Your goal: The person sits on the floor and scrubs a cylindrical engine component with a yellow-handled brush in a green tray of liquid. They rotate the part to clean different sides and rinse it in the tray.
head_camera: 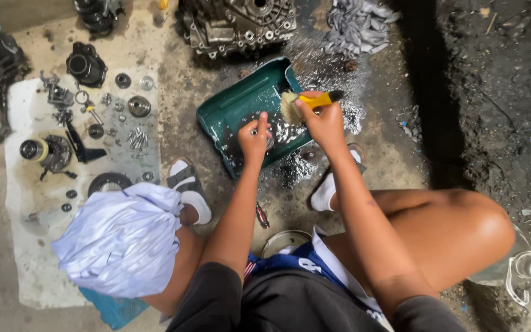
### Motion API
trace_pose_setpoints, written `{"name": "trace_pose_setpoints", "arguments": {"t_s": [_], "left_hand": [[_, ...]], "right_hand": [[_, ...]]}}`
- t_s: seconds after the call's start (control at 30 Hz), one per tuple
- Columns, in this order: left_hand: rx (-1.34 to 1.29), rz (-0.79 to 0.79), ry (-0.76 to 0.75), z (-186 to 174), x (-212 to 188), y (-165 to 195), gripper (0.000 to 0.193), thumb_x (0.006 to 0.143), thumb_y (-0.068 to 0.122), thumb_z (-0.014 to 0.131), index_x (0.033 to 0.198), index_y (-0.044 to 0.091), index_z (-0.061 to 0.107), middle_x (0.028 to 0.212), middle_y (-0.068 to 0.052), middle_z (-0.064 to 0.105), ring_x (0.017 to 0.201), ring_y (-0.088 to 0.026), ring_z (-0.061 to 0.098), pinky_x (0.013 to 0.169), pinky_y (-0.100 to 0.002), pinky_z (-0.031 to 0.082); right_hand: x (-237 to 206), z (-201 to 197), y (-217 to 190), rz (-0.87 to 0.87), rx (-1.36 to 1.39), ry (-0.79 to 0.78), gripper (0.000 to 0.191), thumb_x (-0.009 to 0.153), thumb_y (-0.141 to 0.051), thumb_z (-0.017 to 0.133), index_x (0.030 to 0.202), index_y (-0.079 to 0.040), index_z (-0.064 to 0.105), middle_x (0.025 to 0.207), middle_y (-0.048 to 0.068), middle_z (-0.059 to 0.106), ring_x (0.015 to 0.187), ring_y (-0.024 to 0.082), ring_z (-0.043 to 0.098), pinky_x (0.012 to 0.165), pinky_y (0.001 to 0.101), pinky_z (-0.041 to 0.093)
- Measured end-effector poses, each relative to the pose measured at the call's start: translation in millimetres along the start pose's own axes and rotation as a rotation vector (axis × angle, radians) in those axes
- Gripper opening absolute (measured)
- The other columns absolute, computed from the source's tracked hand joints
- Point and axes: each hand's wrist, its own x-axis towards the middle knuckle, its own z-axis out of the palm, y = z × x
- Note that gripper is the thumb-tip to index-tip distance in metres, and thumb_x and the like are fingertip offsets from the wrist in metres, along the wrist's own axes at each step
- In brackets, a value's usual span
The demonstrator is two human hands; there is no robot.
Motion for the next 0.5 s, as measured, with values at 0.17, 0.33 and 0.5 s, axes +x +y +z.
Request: {"name": "trace_pose_setpoints", "arguments": {"t_s": [0.17, 0.33, 0.5], "left_hand": [[-0.006, 0.028, 0.198, 14, -1, -2, 0.055, 0.103, 0.04, 0.063, 0.068, -0.002, 0.067, 0.055, 0.0, 0.055, 0.05, -0.008, 0.049, 0.049, -0.029, 0.037], [0.102, 0.18, 0.117, 7, -2, 0, 0.059, 0.105, 0.038, 0.066, 0.065, -0.004, 0.058, 0.058, -0.003, 0.054, 0.057, -0.01, 0.047, 0.054, -0.031, 0.039], [0.12, 0.169, 0.087, 16, 26, -5, 0.064, 0.105, 0.043, 0.053, 0.058, -0.001, 0.056, 0.051, -0.003, 0.053, 0.048, -0.013, 0.05, 0.05, -0.032, 0.04]], "right_hand": [[63, -13, -69, 0.008, -0.427, -0.368, 0.032, 0.089, -0.028, 0.079, 0.107, -0.003, 0.075, 0.086, 0.012, 0.076, 0.075, 0.018, 0.072, 0.067, 0.0313, 0.055], [102, -13, -126, -0.012, -0.556, -0.649, 0.031, 0.092, -0.03, 0.077, 0.111, -0.006, 0.076, 0.081, 0.012, 0.074, 0.07, 0.021, 0.071, 0.066, 0.0349, 0.054], [124, -25, -149, -0.361, -0.364, -0.826, 0.03, 0.096, -0.028, 0.077, 0.114, -0.004, 0.075, 0.095, 0.011, 0.078, 0.085, 0.015, 0.071, 0.076, 0.0296, 0.055]]}}
